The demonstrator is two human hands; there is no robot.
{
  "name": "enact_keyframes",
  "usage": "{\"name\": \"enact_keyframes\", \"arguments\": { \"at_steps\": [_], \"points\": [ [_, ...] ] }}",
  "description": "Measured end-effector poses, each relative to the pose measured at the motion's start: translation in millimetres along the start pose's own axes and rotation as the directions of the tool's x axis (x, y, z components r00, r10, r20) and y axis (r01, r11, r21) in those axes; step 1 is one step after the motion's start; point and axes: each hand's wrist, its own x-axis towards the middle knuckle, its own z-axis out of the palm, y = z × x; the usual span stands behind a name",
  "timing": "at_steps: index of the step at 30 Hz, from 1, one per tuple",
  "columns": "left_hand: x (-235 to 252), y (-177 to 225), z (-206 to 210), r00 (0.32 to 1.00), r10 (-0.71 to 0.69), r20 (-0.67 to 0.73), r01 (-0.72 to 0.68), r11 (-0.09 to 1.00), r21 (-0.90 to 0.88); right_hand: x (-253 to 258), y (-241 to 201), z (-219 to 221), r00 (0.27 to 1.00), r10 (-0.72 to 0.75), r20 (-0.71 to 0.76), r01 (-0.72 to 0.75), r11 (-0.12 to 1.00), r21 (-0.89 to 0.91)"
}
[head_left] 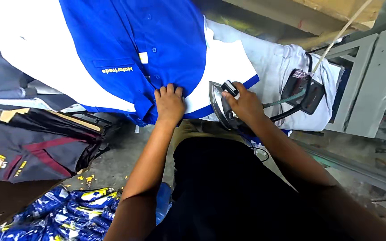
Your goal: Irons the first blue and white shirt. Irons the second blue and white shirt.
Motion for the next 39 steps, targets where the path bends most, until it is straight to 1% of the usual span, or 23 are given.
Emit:
{"name": "enact_keyframes", "arguments": {
  "at_steps": [3, 5, 6, 9, 12, 13, 15, 17, 21, 24, 26, 29, 32, 33, 36, 39],
  "points": [
    [1.2, -1.0, -0.9, 1.000, 0.001, 0.005, -0.001, 1.000, -0.007, -7.3, 16.1, -1.8, 1.000, 0.021, 0.014, -0.021, 1.000, -0.014],
    [-0.3, -3.1, -1.6, 1.000, 0.022, 0.004, -0.022, 0.999, -0.042, -11.8, 29.8, -6.9, 0.999, 0.020, 0.037, -0.019, 1.000, -0.016],
    [-1.2, -5.5, -2.5, 0.999, 0.045, -0.018, -0.046, 0.996, -0.072, -13.4, 33.9, -10.7, 0.999, 0.009, 0.039, -0.008, 1.000, -0.016],
    [6.7, -18.1, -13.0, 0.985, 0.115, -0.131, -0.132, 0.983, -0.130, -11.7, 24.4, -20.6, 0.999, -0.045, -0.003, 0.045, 0.998, -0.050],
    [26.5, -28.7, -22.1, 0.973, 0.141, -0.185, -0.163, 0.981, -0.109, 0.2, -0.2, -12.8, 0.994, -0.076, -0.077, 0.075, 0.997, -0.018],
    [36.1, -31.3, -25.2, 0.974, 0.132, -0.183, -0.150, 0.985, -0.087, 7.8, -9.7, -9.5, 0.994, -0.068, -0.088, 0.069, 0.998, 0.003],
    [50.1, -36.5, -29.9, 0.990, 0.073, -0.124, -0.078, 0.996, -0.037, 16.7, -22.6, -4.3, 0.997, -0.033, -0.064, 0.034, 0.999, 0.023],
    [58.1, -39.8, -32.9, 0.998, 0.005, -0.064, -0.004, 1.000, 0.021, 13.8, -18.6, -3.4, 0.999, 0.011, -0.037, -0.009, 0.999, 0.034],
    [61.1, -40.8, -37.5, 0.999, -0.011, -0.045, 0.013, 0.999, 0.040, 7.7, 0.6, -7.9, 0.990, 0.134, -0.042, -0.132, 0.990, 0.059],
    [64.2, -39.1, -40.2, 0.999, -0.023, -0.029, 0.024, 0.999, 0.037, 23.3, -8.9, -12.9, 0.983, 0.165, -0.081, -0.159, 0.985, 0.071],
    [66.0, -37.4, -40.8, 0.999, -0.029, -0.016, 0.030, 0.999, 0.039, 34.9, -18.8, -17.8, 0.987, 0.133, -0.086, -0.128, 0.989, 0.068],
    [65.7, -38.4, -42.7, 1.000, -0.022, -0.010, 0.023, 0.998, 0.050, 28.2, -18.7, -17.0, 1.000, -0.001, -0.015, 0.001, 1.000, -0.004],
    [65.6, -40.9, -42.9, 1.000, -0.015, -0.009, 0.015, 1.000, 0.023, -1.2, 7.3, -2.3, 0.988, -0.144, 0.056, 0.149, 0.983, -0.108],
    [65.1, -41.3, -42.8, 1.000, -0.016, -0.006, 0.016, 1.000, 0.012, -10.4, 20.4, 2.9, 0.982, -0.179, 0.053, 0.184, 0.975, -0.122],
    [64.2, -40.7, -43.5, 1.000, -0.029, 0.000, 0.029, 1.000, -0.004, -19.7, 46.6, 6.7, 0.982, -0.191, -0.012, 0.187, 0.973, -0.132],
    [63.7, -39.0, -42.6, 0.999, -0.038, 0.012, 0.038, 0.999, -0.008, -11.6, 42.2, -2.6, 0.998, -0.063, -0.009, 0.062, 0.993, -0.099]
  ]
}}
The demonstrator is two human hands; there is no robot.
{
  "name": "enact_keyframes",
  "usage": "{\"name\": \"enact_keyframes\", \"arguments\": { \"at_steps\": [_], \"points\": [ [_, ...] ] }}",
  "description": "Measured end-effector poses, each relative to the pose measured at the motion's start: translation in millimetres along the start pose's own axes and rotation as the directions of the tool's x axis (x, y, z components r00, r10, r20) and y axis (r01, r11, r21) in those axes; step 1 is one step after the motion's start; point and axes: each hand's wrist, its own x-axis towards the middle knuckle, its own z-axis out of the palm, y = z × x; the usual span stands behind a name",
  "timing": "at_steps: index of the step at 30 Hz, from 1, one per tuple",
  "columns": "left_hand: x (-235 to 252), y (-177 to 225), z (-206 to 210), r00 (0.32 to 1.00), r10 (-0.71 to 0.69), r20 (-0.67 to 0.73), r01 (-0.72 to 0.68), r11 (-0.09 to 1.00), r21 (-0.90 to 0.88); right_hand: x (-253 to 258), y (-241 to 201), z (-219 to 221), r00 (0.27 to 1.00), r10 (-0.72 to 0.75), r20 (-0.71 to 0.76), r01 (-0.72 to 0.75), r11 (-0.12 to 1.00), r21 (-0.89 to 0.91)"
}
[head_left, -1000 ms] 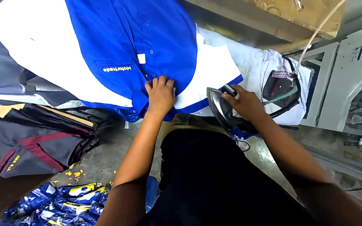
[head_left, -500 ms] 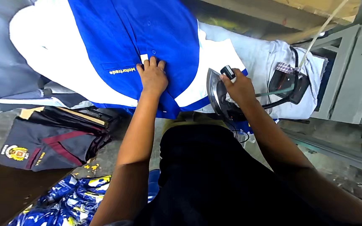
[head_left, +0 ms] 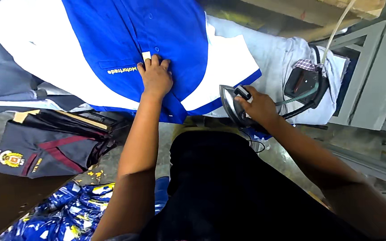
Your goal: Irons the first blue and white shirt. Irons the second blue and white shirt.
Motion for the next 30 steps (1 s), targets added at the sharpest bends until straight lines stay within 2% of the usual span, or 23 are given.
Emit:
{"name": "enact_keyframes", "arguments": {
  "at_steps": [2, 6, 8, 11, 13, 15, 18, 21, 23, 27, 30],
  "points": [
    [-0.5, 0.3, 0.5, 1.000, 0.000, -0.001, 0.000, 1.000, 0.000, -0.4, -0.1, -1.4, 1.000, -0.012, 0.028, 0.012, 1.000, 0.000],
    [0.8, -0.4, -0.8, 1.000, 0.016, -0.006, -0.016, 1.000, -0.018, -18.9, 20.9, 12.7, 0.956, -0.292, 0.006, 0.291, 0.954, -0.070],
    [-0.4, 0.0, 0.6, 1.000, 0.023, -0.019, -0.024, 0.999, -0.029, -21.3, 29.5, 11.3, 0.947, -0.318, 0.038, 0.320, 0.945, -0.069],
    [-16.7, 7.6, 3.2, 0.996, 0.045, -0.079, -0.048, 0.998, -0.038, -17.1, 30.1, -2.2, 0.963, -0.261, 0.066, 0.264, 0.963, -0.046],
    [-37.2, 16.0, 7.4, 0.979, 0.115, -0.167, -0.124, 0.991, -0.049, -13.7, 20.6, -13.2, 0.975, -0.210, 0.066, 0.212, 0.977, -0.028],
    [-50.0, 23.0, 15.2, 0.966, 0.167, -0.197, -0.183, 0.981, -0.069, -6.0, 3.1, -23.6, 0.984, -0.147, 0.097, 0.150, 0.988, -0.025],
    [-34.2, 24.6, 16.0, 0.958, 0.192, -0.211, -0.216, 0.971, -0.098, 10.2, -30.1, -25.3, 0.985, -0.161, 0.059, 0.162, 0.987, -0.020],
    [3.6, 13.7, 4.2, 0.964, 0.145, -0.222, -0.167, 0.982, -0.085, 23.3, -65.2, -20.6, 0.990, -0.131, 0.056, 0.131, 0.991, 0.000],
    [24.5, 0.7, 1.5, 0.982, 0.076, -0.174, -0.081, 0.997, -0.019, 29.4, -75.3, -15.4, 0.993, -0.077, 0.086, 0.076, 0.997, 0.011],
    [35.1, -15.7, 8.7, 0.995, 0.000, -0.103, 0.014, 0.990, 0.142, 23.3, -52.4, -11.1, 0.997, 0.040, 0.066, -0.044, 0.998, 0.055],
    [37.2, -11.0, 7.7, 0.996, -0.015, -0.086, 0.027, 0.989, 0.147, 16.5, -28.9, -8.1, 0.984, 0.178, 0.002, -0.177, 0.976, 0.126]
  ]
}}
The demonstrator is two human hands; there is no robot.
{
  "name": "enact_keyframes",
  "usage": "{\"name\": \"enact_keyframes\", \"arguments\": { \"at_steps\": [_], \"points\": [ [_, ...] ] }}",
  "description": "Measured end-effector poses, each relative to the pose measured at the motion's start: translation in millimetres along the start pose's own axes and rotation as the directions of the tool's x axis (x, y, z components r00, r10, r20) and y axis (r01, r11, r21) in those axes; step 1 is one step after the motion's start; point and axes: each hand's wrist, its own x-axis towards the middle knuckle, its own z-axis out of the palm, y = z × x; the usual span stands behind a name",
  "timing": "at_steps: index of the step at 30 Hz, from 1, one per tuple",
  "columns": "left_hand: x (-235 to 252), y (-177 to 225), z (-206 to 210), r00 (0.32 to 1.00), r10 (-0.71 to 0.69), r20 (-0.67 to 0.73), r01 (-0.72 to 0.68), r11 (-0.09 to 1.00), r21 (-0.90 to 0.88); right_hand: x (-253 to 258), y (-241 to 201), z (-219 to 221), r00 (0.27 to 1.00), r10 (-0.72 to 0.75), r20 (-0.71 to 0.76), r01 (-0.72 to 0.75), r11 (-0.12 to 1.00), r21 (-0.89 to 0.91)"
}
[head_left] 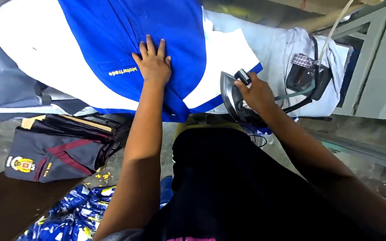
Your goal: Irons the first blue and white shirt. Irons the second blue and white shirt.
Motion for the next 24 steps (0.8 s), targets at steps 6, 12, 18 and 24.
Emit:
{"name": "enact_keyframes", "arguments": {
  "at_steps": [6, 12, 18, 24],
  "points": [
    [2.8, -0.6, -21.5, 0.996, 0.017, 0.088, -0.015, 1.000, -0.020, -22.4, -1.9, 1.0, 0.999, 0.027, 0.026, -0.026, 0.999, -0.024],
    [12.4, -1.8, -43.0, 0.981, 0.036, 0.190, -0.040, 0.999, 0.014, -52.1, 7.2, 36.3, 0.994, -0.106, -0.006, 0.105, 0.993, -0.049],
    [11.4, -1.1, -40.6, 0.983, 0.035, 0.180, -0.046, 0.998, 0.054, -30.3, 2.4, 20.2, 0.995, 0.101, 0.003, -0.101, 0.992, 0.074],
    [-17.9, 1.5, -41.6, 0.984, 0.166, 0.062, -0.166, 0.986, -0.003, -29.8, 9.7, 0.4, 0.997, 0.074, 0.032, -0.076, 0.993, 0.085]
  ]
}}
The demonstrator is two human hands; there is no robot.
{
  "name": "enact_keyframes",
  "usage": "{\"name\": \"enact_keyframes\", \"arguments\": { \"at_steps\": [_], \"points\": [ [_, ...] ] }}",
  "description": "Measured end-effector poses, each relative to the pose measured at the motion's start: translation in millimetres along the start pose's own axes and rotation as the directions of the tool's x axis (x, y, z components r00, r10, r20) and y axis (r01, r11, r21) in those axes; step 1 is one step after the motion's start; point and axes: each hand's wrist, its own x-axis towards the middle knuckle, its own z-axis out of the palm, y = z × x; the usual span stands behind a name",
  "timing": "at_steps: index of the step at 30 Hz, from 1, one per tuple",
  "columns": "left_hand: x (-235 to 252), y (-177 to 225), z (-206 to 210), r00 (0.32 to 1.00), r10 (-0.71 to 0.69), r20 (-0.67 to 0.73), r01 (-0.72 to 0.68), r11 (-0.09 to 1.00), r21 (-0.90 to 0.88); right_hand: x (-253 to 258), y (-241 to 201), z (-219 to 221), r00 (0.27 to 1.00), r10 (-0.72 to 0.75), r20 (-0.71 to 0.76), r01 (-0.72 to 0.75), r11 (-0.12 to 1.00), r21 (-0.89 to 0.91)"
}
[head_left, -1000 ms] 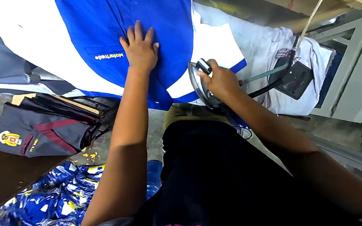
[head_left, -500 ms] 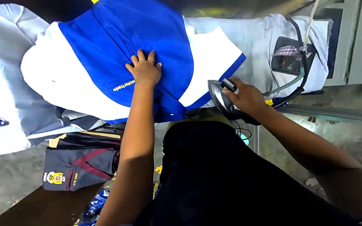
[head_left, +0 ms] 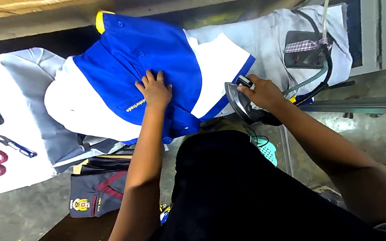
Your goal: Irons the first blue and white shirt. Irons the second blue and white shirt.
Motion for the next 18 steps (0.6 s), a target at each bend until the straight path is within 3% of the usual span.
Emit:
{"name": "enact_keyframes", "arguments": {
  "at_steps": [2, 4, 7, 10, 16, 18],
  "points": [
    [-36.5, 20.9, -0.6, 0.985, 0.155, -0.077, -0.158, 0.987, -0.036, -2.3, -5.4, 0.1, 0.999, -0.037, -0.015, 0.036, 0.999, -0.030],
    [-69.9, 44.5, 12.9, 0.968, 0.249, -0.042, -0.250, 0.968, -0.033, 2.1, -12.0, 5.8, 0.995, -0.095, -0.024, 0.094, 0.995, -0.035],
    [-88.8, 64.2, 42.5, 0.981, 0.170, 0.091, -0.170, 0.985, -0.008, 20.7, -23.5, 8.2, 0.985, -0.170, -0.016, 0.169, 0.985, -0.036],
    [-86.8, 65.0, 59.2, 0.985, 0.030, 0.168, -0.040, 0.998, 0.054, 34.9, -20.8, -3.2, 0.993, -0.114, 0.000, 0.114, 0.993, -0.024],
    [-83.9, 72.9, 58.0, 0.986, -0.047, 0.160, 0.039, 0.998, 0.052, 47.1, 20.3, -24.4, 0.996, -0.081, -0.047, 0.078, 0.995, -0.060],
    [-91.5, 73.1, 67.1, 0.998, -0.010, 0.068, 0.009, 1.000, 0.014, 46.1, 36.8, -28.1, 0.993, -0.118, -0.028, 0.116, 0.991, -0.072]
  ]
}}
